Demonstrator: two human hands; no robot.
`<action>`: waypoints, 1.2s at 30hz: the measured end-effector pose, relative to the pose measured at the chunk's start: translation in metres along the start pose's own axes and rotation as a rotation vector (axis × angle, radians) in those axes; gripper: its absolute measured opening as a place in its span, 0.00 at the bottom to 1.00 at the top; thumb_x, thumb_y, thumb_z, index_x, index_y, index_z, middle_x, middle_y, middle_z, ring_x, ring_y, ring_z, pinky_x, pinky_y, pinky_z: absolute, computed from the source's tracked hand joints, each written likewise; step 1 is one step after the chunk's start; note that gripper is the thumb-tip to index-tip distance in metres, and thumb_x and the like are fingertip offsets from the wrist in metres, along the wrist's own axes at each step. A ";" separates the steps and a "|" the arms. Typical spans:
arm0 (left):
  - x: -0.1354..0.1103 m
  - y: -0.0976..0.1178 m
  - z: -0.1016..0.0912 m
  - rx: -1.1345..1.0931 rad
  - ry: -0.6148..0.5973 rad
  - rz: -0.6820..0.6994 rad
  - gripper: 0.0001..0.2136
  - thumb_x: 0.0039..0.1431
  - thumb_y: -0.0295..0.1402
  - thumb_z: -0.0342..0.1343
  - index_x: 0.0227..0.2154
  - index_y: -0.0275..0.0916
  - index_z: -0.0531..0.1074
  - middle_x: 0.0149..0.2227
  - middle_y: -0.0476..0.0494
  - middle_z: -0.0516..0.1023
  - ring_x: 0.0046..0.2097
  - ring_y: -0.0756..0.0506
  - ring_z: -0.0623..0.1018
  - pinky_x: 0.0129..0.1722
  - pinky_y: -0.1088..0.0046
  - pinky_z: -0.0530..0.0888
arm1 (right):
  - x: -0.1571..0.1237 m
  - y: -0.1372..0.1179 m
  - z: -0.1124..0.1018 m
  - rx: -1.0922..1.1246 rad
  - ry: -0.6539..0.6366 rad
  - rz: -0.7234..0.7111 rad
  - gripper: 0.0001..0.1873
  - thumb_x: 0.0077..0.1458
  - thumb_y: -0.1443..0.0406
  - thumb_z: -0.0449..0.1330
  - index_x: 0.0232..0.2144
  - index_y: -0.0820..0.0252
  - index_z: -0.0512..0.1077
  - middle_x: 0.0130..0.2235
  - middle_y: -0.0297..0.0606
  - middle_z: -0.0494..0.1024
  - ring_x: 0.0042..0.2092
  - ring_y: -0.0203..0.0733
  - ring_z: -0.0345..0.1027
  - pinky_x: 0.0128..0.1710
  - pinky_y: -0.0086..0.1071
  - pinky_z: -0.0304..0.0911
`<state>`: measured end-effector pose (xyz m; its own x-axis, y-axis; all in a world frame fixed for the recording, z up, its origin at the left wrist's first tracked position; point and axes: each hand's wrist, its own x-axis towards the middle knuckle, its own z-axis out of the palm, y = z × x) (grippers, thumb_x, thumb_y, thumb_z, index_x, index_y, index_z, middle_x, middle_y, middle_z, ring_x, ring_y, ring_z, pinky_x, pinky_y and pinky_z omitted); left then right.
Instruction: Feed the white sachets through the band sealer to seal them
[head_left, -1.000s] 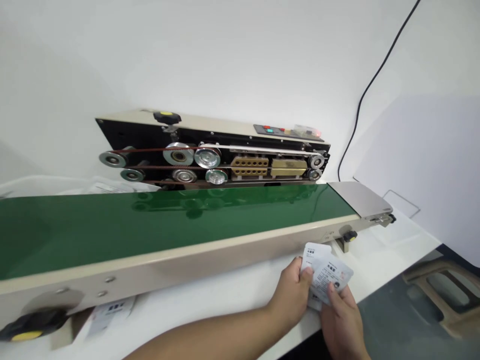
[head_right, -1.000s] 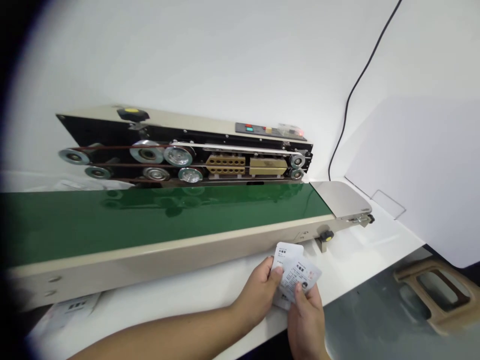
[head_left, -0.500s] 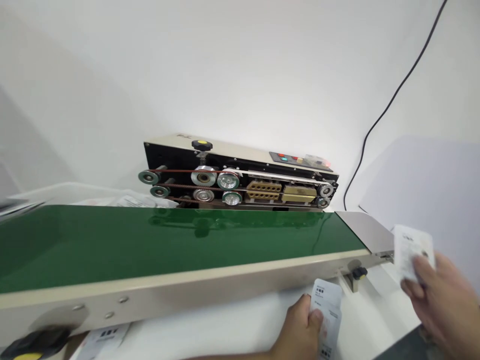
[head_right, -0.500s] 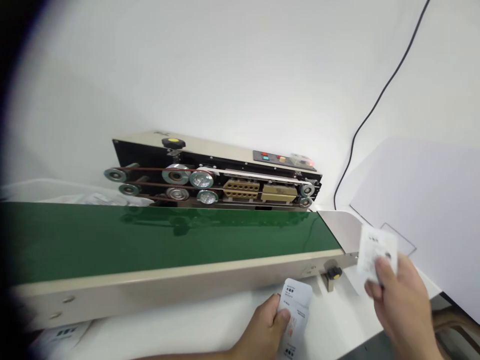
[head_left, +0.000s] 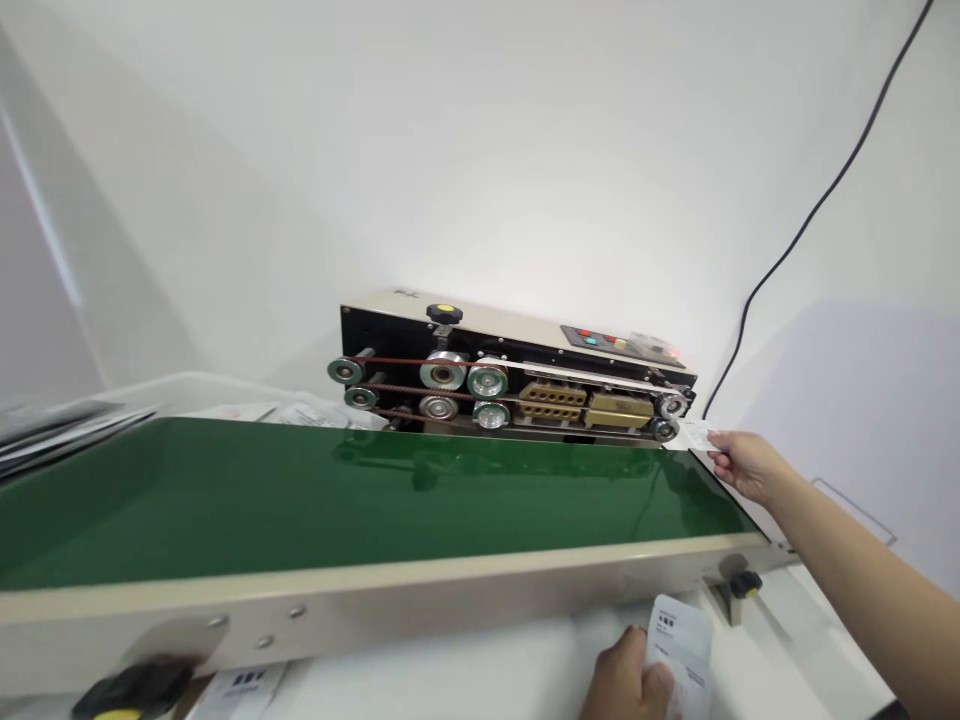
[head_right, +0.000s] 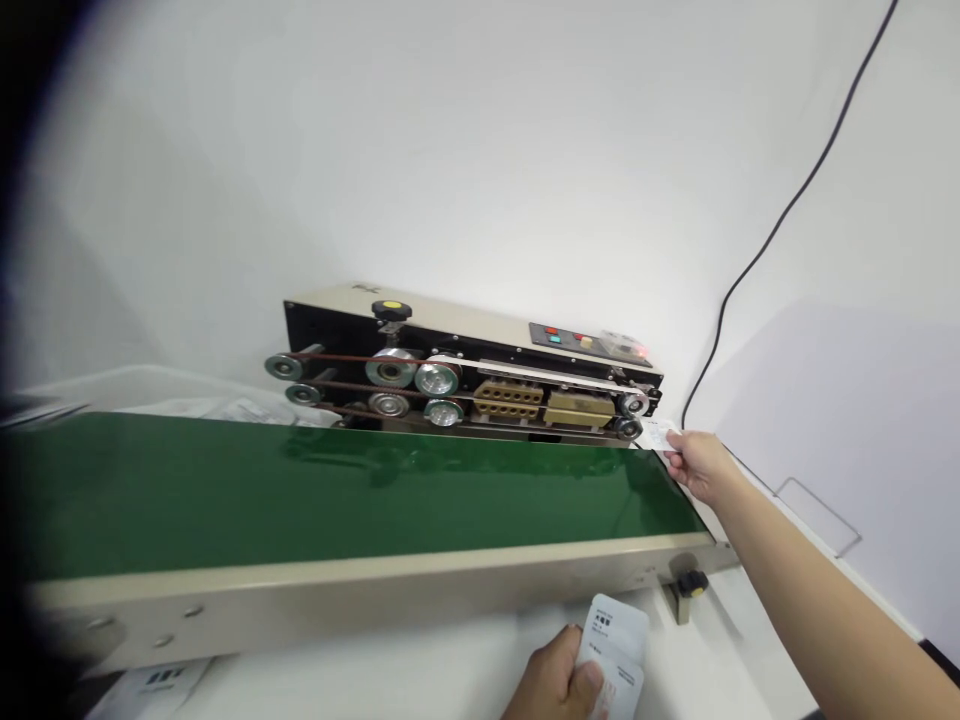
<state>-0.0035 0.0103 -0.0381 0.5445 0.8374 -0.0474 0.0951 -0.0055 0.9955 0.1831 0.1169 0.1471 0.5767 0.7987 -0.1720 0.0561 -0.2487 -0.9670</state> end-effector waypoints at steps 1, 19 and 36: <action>0.000 0.001 0.000 0.001 0.001 -0.011 0.02 0.51 0.31 0.47 0.26 0.40 0.62 0.29 0.45 0.73 0.34 0.43 0.73 0.35 0.67 0.69 | 0.001 0.000 0.001 -0.006 0.011 0.000 0.07 0.55 0.73 0.53 0.25 0.63 0.64 0.14 0.27 0.62 0.13 0.25 0.51 0.12 0.18 0.58; -0.003 0.003 0.003 -0.061 0.029 -0.004 0.05 0.52 0.34 0.49 0.29 0.39 0.66 0.34 0.38 0.75 0.37 0.39 0.75 0.36 0.62 0.70 | -0.004 -0.004 0.034 -0.123 0.016 0.042 0.11 0.58 0.68 0.53 0.23 0.62 0.61 0.12 0.25 0.59 0.12 0.24 0.48 0.09 0.17 0.51; -0.015 0.024 0.002 -0.163 0.018 -0.018 0.06 0.54 0.34 0.46 0.29 0.39 0.64 0.30 0.43 0.74 0.33 0.42 0.74 0.31 0.68 0.69 | -0.108 0.051 -0.022 -0.668 0.281 -0.697 0.16 0.44 0.57 0.60 0.36 0.57 0.69 0.23 0.34 0.73 0.26 0.39 0.65 0.27 0.32 0.59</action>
<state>-0.0079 -0.0033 -0.0140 0.5287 0.8463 -0.0648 -0.0332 0.0969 0.9947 0.1416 0.0060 0.1209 0.4075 0.7465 0.5260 0.8503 -0.1001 -0.5167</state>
